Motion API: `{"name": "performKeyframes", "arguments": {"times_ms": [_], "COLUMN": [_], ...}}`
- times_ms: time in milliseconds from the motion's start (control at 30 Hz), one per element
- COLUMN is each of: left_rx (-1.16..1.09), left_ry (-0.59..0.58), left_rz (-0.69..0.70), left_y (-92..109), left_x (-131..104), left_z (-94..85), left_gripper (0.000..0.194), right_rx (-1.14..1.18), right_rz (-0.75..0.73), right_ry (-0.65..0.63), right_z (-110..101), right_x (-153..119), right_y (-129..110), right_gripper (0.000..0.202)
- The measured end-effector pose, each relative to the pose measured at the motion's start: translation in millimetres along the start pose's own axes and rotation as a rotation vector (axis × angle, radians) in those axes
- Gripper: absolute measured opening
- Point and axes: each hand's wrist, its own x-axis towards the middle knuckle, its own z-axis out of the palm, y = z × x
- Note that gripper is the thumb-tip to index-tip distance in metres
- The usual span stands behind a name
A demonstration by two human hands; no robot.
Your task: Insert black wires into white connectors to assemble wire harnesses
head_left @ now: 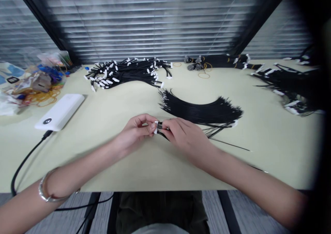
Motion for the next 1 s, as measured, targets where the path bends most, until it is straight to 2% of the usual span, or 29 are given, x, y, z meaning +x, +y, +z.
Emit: {"name": "performKeyframes", "arguments": {"times_ms": [300, 400, 533, 633, 700, 767, 1000], "left_rx": [0.012, 0.015, 0.059, 0.059, 0.052, 0.044, 0.034], "left_ry": [0.01, 0.01, -0.011, -0.002, 0.009, 0.015, 0.019], "left_rz": [-0.001, -0.018, -0.059, -0.061, -0.059, -0.066, -0.07], "left_y": [1.5, 2.0, 2.6, 3.6, 4.3, 4.9, 5.0], "left_x": [-0.1, 0.1, 0.4, 0.6, 0.8, 1.0, 0.7], "left_z": [1.2, 1.9, 4.3, 5.9, 6.6, 7.1, 6.9], "left_gripper": [0.011, 0.011, 0.011, 0.011, 0.011, 0.012, 0.013], "right_rx": [0.093, 0.265, 0.4, 0.31, 0.216, 0.13, -0.031], "right_rz": [0.021, 0.096, 0.298, 0.396, 0.384, 0.356, 0.272], "right_ry": [-0.008, -0.062, -0.107, -0.097, -0.096, -0.109, -0.211], "right_z": [2.9, -3.1, -6.6, 3.2, 12.8, 20.5, 24.0], "right_x": [0.6, 5.2, 13.6, 17.9, 19.0, 19.4, 23.5], "right_y": [-0.5, 2.2, 18.8, 41.6, 57.3, 69.4, 79.1], "right_gripper": [0.016, 0.016, 0.032, 0.024, 0.017, 0.019, 0.02]}}
